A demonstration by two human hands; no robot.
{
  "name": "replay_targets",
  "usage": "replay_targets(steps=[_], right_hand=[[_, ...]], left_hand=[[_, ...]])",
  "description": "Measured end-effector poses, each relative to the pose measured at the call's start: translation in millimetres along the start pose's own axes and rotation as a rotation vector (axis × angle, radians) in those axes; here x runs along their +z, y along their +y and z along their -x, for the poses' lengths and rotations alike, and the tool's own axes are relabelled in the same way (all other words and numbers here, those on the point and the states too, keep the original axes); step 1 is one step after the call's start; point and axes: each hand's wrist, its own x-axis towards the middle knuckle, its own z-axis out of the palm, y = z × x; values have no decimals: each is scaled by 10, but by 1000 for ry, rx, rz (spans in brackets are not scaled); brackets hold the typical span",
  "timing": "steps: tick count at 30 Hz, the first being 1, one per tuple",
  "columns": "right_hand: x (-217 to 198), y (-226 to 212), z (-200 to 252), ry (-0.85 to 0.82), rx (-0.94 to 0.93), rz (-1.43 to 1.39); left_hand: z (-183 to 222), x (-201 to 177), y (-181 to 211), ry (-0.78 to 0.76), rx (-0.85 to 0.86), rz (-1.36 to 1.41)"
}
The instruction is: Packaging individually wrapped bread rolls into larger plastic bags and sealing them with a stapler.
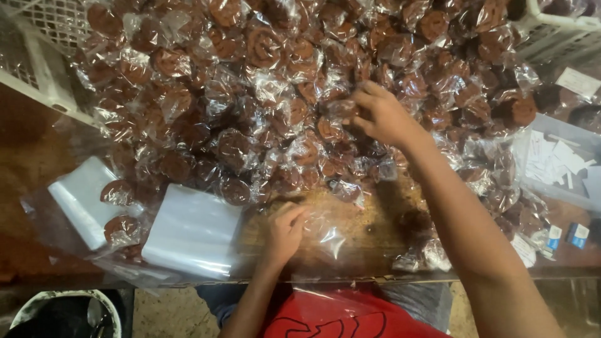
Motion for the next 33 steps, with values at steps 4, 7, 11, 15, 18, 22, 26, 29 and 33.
replay_targets(steps=[4, 7, 11, 15, 18, 22, 26, 29, 33], right_hand=[[38, -386, -342, -150, 47, 214], [132, -466, -383, -199, 2, 108], [337, -394, -62, 38, 23, 123], [304, -1043, 760, 145, 95, -249], [326, -1670, 1330, -176, 0, -287], [967, -1228, 1731, -53, -93, 138], [935, -1052, 1785, 126, -50, 282], [928, -1110, 1819, 67, -56, 240], [895, -1268, 1915, -35, -46, 101]], left_hand=[[19, 77, 114, -52, 4, 59], [35, 184, -31, -36, 46, -9], [77, 11, -116, -154, -179, -191], [-26, -573, 315, -415, -385, -582], [21, -595, -86, -414, -413, -573], [-116, -621, 424, -479, -301, -703], [-120, -544, 380, -547, -302, -843], [-136, -538, 331, -614, -332, -894], [-321, -732, 925, -713, -495, -641]])
